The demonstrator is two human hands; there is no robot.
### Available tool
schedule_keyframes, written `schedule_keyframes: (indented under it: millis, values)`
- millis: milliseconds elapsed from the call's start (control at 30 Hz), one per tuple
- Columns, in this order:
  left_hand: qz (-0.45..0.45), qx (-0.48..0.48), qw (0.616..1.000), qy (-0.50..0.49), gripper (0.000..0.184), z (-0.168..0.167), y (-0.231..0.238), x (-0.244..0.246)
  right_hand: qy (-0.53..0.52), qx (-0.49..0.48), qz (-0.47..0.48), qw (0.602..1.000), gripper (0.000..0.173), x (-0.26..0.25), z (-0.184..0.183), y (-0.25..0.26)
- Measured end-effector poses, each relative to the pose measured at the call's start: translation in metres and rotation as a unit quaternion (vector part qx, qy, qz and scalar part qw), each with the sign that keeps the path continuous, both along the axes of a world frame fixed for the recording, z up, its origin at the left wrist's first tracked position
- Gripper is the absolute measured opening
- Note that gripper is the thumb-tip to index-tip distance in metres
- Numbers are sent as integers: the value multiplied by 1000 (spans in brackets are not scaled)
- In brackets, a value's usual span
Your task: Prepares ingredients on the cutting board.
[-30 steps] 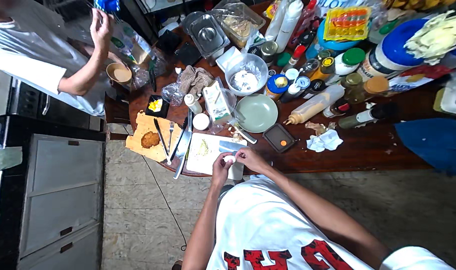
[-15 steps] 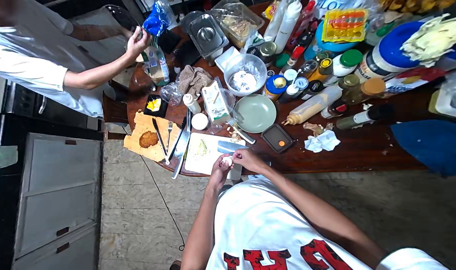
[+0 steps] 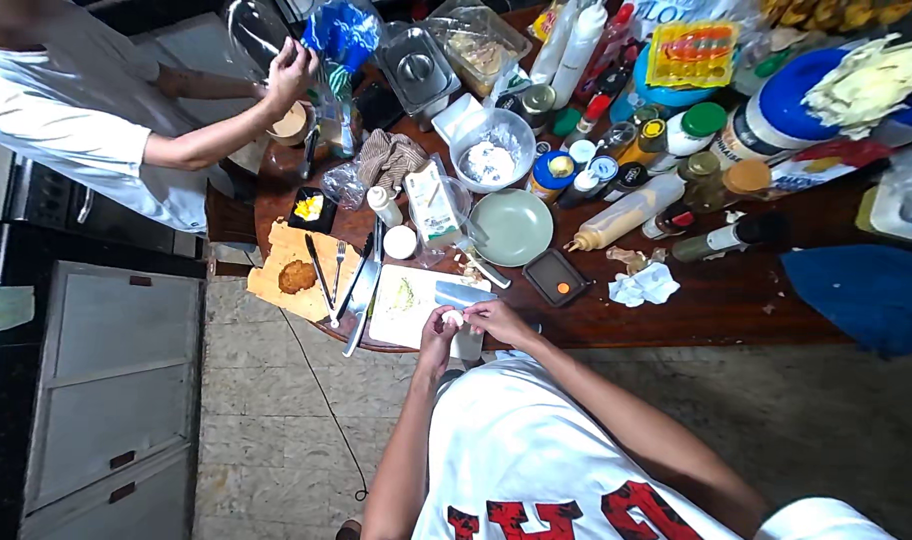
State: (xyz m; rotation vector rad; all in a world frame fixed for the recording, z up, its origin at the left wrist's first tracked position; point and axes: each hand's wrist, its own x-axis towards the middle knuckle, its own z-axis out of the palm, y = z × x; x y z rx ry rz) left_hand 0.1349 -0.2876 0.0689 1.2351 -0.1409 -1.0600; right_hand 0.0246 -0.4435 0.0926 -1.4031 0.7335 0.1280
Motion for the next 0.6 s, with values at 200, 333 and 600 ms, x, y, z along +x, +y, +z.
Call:
schedule_keyframes:
  millis: [200,333,600]
  values:
    - [0,13,998,-68,29,-2,0,-2,14,-43,-6,999,22,1,0,2]
    - [-2,19,996,-86,28,-2,0,-3,32,-102,26,994,25,3,-3,3]
    - [-10,31,999,-13,32,4,1,-8,40,-174,68,982,26,3,0,4]
